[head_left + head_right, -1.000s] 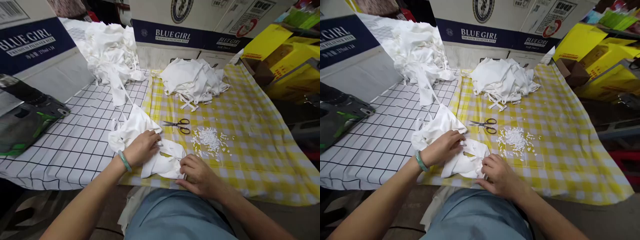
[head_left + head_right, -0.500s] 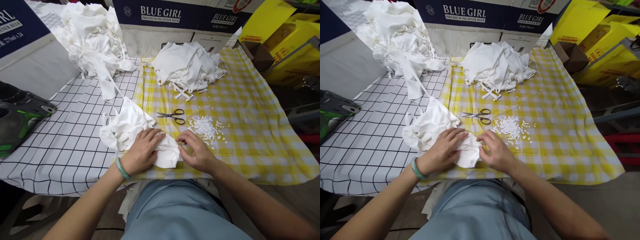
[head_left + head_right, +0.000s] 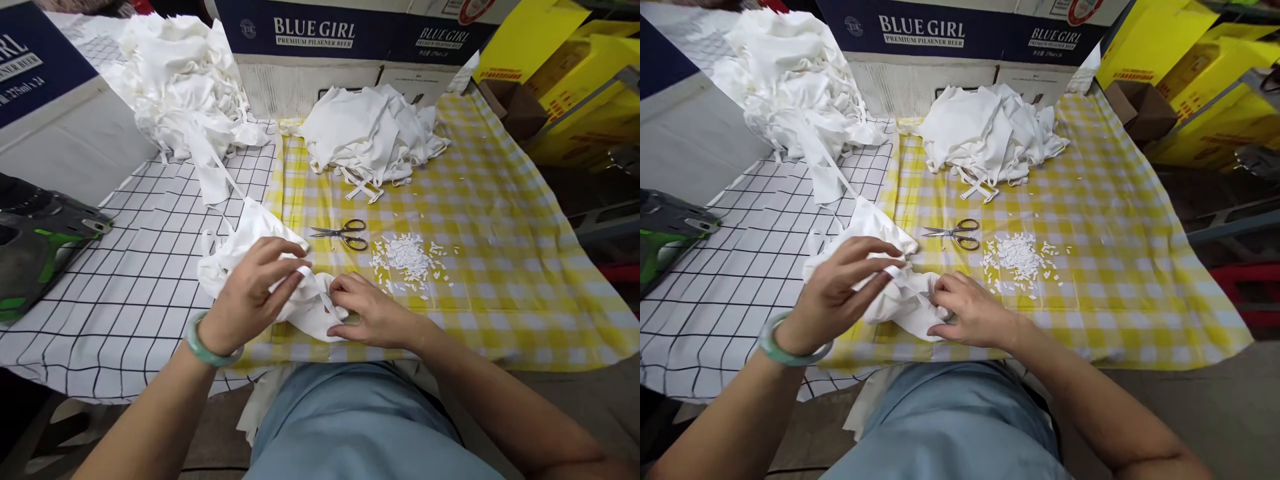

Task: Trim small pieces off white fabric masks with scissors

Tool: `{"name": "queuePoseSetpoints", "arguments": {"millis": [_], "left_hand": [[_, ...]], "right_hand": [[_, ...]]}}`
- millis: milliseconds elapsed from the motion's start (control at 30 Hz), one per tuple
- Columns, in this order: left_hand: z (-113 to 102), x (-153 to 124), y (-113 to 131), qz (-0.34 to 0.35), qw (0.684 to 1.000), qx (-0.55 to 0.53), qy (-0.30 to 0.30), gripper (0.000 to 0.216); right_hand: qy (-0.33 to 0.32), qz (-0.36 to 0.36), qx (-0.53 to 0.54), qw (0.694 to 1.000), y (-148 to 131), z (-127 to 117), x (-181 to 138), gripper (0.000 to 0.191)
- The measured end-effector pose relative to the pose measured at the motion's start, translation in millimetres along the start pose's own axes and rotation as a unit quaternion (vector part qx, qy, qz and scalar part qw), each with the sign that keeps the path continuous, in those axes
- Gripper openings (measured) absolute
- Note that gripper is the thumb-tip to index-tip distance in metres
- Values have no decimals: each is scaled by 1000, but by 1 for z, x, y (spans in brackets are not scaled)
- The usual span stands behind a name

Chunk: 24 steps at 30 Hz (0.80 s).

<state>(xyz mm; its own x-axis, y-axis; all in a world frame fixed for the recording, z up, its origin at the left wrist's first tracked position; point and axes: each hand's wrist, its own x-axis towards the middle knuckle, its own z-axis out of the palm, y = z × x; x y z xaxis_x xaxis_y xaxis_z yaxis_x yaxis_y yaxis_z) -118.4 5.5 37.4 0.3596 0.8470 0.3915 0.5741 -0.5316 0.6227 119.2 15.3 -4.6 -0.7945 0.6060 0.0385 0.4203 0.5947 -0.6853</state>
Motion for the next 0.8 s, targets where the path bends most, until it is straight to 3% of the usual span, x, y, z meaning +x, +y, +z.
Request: {"name": "queuePoseSetpoints", "arguments": {"millis": [100,200,300,367,400,433,467,567,667,800], "left_hand": [[-21,-5,11,-108,980,-130,101,16],[-32,-21,14,-235,913,-314,117,16],[-25,-38,13,-313,795,-519,-28,11],[-10,-43,14,-344,695,-617,-135,27],[-2,-44,16,-356,662,-640,-161,35],[5,-43,18,-367,652,-643,-161,40],[12,-42,21,-379,663,-630,-141,40],[19,-34,28,-392,750,-531,-42,25],[13,-29,32,-379,812,-443,-13,22],[6,-30,33,-361,835,-414,-37,21]], "right_hand": [[33,10,34,999,3,2,3,16],[90,9,58,994,4,1,8,12],[156,-23,61,986,2,-2,15,6],[190,-50,47,979,0,-3,20,14],[201,-64,32,977,-1,-3,23,17],[205,-78,13,976,-2,-4,26,18],[206,-90,-9,974,-3,-5,29,19],[188,-100,-55,976,-4,-13,33,15],[152,-80,-70,983,-4,-26,32,9],[82,-76,-60,992,-6,-35,28,49]]}}
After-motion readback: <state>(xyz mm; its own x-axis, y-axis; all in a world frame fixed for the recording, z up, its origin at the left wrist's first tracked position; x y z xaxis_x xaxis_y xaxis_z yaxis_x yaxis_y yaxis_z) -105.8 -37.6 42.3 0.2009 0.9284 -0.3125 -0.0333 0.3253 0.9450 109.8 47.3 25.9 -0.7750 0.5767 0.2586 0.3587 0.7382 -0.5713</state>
